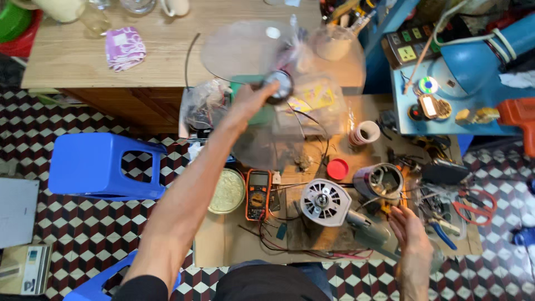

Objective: The person disassembles a standing fan by removing the fan blades and front grille. They then retrieve a replacement motor from a parts box and install it into the fan housing, securing it in place.

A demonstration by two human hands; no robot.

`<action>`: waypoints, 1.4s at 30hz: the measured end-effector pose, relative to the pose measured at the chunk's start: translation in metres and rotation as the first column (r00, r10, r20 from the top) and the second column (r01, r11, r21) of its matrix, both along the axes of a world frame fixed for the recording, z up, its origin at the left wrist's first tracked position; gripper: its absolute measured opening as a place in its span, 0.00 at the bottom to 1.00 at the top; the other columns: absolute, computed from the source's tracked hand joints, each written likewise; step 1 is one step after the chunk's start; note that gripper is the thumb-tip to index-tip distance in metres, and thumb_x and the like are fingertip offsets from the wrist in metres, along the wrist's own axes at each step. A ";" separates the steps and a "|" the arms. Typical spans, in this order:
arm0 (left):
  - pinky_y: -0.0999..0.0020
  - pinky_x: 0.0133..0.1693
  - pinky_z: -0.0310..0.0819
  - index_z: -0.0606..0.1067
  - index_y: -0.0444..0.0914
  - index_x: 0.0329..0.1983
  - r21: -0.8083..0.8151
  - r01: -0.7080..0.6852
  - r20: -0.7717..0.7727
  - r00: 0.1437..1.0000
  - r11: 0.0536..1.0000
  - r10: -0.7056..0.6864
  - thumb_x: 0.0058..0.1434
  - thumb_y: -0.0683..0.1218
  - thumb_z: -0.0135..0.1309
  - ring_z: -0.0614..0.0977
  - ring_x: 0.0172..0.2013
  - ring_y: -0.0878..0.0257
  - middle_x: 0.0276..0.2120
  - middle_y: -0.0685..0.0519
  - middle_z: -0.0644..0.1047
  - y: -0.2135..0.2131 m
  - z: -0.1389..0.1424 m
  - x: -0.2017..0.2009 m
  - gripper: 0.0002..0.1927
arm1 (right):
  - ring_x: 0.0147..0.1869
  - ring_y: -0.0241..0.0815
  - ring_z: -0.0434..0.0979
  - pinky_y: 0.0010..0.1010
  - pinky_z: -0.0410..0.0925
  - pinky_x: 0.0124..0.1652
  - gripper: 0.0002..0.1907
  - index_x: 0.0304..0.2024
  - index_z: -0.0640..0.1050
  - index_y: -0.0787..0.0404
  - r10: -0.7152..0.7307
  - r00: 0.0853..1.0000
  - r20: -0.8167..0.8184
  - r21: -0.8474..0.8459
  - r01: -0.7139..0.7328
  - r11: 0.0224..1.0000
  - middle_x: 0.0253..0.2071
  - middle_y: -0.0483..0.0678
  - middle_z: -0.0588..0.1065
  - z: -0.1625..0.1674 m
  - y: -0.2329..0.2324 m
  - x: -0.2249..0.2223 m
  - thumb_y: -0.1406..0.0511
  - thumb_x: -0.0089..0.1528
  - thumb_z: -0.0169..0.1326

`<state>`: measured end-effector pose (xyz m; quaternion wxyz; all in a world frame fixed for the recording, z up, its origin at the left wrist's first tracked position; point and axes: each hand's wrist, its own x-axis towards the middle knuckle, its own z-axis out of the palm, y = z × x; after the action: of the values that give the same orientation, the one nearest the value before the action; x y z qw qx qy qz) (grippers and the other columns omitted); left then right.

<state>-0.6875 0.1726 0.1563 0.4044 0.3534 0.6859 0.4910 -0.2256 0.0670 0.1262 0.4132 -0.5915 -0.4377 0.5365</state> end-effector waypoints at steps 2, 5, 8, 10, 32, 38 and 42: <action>0.67 0.30 0.67 0.82 0.33 0.47 -0.014 -0.071 0.114 0.991 0.997 0.072 0.55 0.61 0.63 0.74 0.28 0.65 0.34 0.53 0.81 0.025 -0.025 -0.019 0.28 | 0.65 0.51 0.73 0.37 0.64 0.63 0.29 0.64 0.69 0.71 -0.034 0.994 0.102 -0.083 0.043 0.996 0.61 0.59 0.74 -0.011 -0.018 0.009 0.54 0.71 0.42; 0.67 0.25 0.62 0.80 0.38 0.43 -0.288 -0.147 0.102 0.978 0.946 0.183 0.56 0.62 0.63 0.71 0.24 0.65 0.29 0.53 0.77 0.050 -0.063 -0.030 0.25 | 0.61 0.44 0.78 0.32 0.68 0.58 0.24 0.63 0.72 0.68 -0.077 0.985 0.153 -0.124 0.096 0.988 0.59 0.53 0.77 -0.027 -0.049 0.021 0.59 0.70 0.45; 0.70 0.24 0.66 0.78 0.43 0.47 -0.356 -0.053 0.271 0.950 0.933 0.157 0.61 0.62 0.62 0.74 0.24 0.66 0.31 0.55 0.78 0.048 -0.090 -0.022 0.22 | 0.55 0.41 0.80 0.29 0.70 0.54 0.23 0.61 0.77 0.64 -0.068 0.948 0.310 -0.145 0.118 0.982 0.52 0.54 0.81 -0.025 -0.092 0.039 0.58 0.68 0.50; 0.72 0.23 0.68 0.77 0.46 0.50 -0.402 -0.017 0.366 0.913 0.915 0.178 0.63 0.62 0.61 0.76 0.25 0.67 0.33 0.56 0.78 0.040 -0.103 -0.011 0.20 | 0.56 0.41 0.80 0.29 0.70 0.55 0.24 0.60 0.77 0.63 -0.091 0.927 0.364 -0.189 0.169 0.967 0.53 0.53 0.82 -0.019 -0.122 0.046 0.57 0.66 0.53; 0.69 0.23 0.77 0.75 0.32 0.51 0.065 -0.328 0.471 0.843 0.942 0.261 0.68 0.67 0.41 0.84 0.22 0.60 0.30 0.44 0.83 -0.300 -0.069 0.204 0.34 | 0.21 0.41 0.67 0.33 0.61 0.24 0.22 0.41 0.83 0.75 0.454 0.870 0.190 -0.338 -0.376 0.863 0.19 0.57 0.73 -0.064 -0.159 0.012 0.57 0.68 0.56; 0.59 0.60 0.68 0.85 0.32 0.46 -0.271 -0.583 0.274 0.716 0.765 0.643 0.67 0.74 0.25 0.81 0.50 0.54 0.44 0.48 0.84 -0.573 -0.117 0.189 0.49 | 0.17 0.43 0.65 0.33 0.60 0.21 0.30 0.47 0.82 0.72 0.888 0.445 0.113 -0.378 -0.808 0.453 0.19 0.61 0.75 -0.092 -0.247 -0.138 0.50 0.72 0.45; 0.57 0.63 0.65 0.83 0.34 0.50 -0.307 -0.821 0.271 0.410 0.482 0.871 0.66 0.75 0.24 0.80 0.55 0.53 0.49 0.47 0.83 -0.735 -0.128 0.195 0.50 | 0.19 0.43 0.71 0.33 0.64 0.23 0.27 0.54 0.79 0.68 0.990 0.038 0.137 -0.324 -0.943 0.081 0.24 0.60 0.79 -0.096 -0.387 -0.224 0.52 0.69 0.44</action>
<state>-0.4920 -0.5627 0.0278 0.2499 -0.1742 0.7029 0.6428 -0.4495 -0.3205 0.0301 -0.1795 -0.2464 -0.7412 0.5980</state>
